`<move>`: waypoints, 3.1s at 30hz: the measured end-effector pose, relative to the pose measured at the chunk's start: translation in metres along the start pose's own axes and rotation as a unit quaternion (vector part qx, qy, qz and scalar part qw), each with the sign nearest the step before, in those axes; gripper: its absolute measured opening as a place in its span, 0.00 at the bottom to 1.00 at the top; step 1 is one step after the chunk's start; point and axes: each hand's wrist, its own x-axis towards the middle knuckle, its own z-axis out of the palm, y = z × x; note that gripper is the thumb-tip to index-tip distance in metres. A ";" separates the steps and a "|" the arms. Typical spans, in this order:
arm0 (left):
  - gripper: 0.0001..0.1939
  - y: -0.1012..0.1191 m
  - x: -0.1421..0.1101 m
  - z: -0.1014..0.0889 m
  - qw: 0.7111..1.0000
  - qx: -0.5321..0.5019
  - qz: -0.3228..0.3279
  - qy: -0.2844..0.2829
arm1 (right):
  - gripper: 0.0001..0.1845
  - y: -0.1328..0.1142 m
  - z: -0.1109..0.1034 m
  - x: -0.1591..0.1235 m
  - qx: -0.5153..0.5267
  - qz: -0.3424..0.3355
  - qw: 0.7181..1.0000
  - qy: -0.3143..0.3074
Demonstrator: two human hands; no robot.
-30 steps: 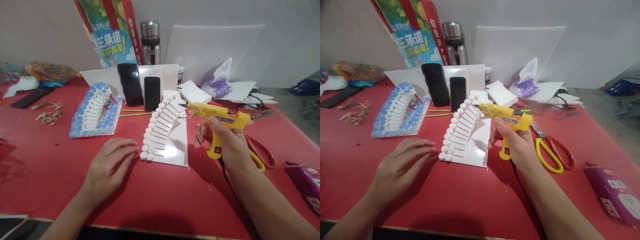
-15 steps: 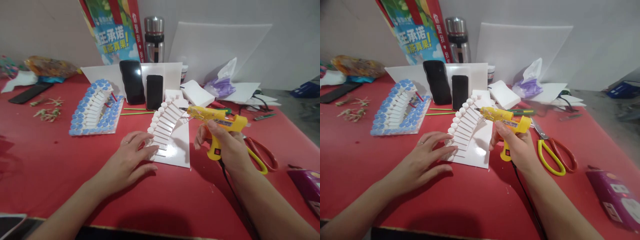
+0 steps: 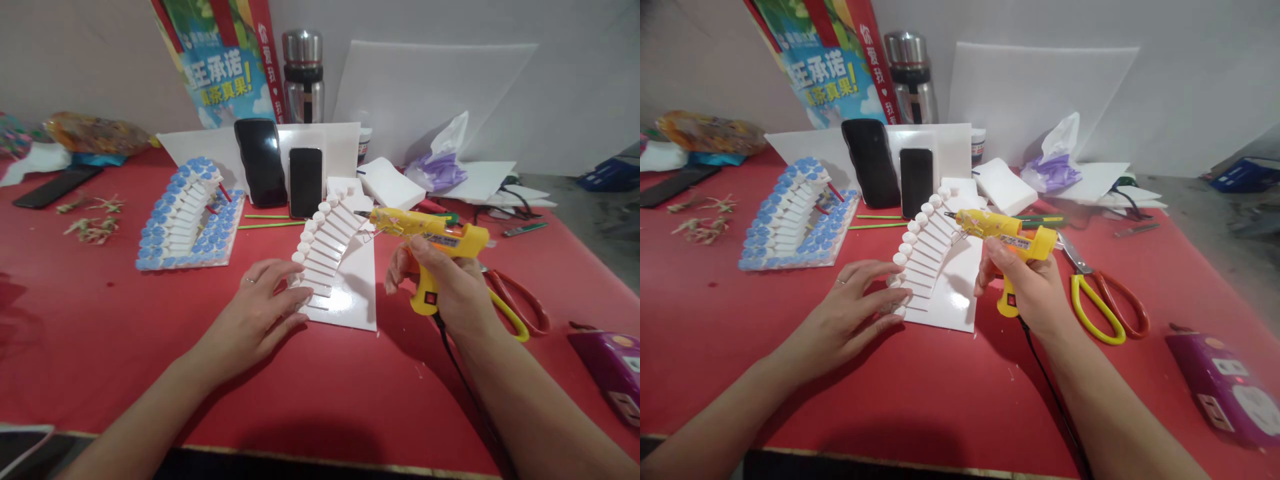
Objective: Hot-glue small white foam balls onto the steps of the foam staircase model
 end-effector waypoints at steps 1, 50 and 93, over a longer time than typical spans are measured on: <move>0.16 0.000 -0.001 -0.001 1.000 0.000 -0.002 0.006 | 0.17 0.000 0.000 0.000 -0.002 -0.001 1.000 0.001; 0.13 0.025 0.016 -0.008 0.992 0.044 0.078 0.085 | 0.15 -0.018 -0.024 0.012 0.072 -0.093 0.983 0.140; 0.14 -0.007 0.069 0.002 0.606 -0.734 -0.274 0.135 | 0.20 0.006 0.005 -0.005 -0.021 -0.001 0.996 -0.086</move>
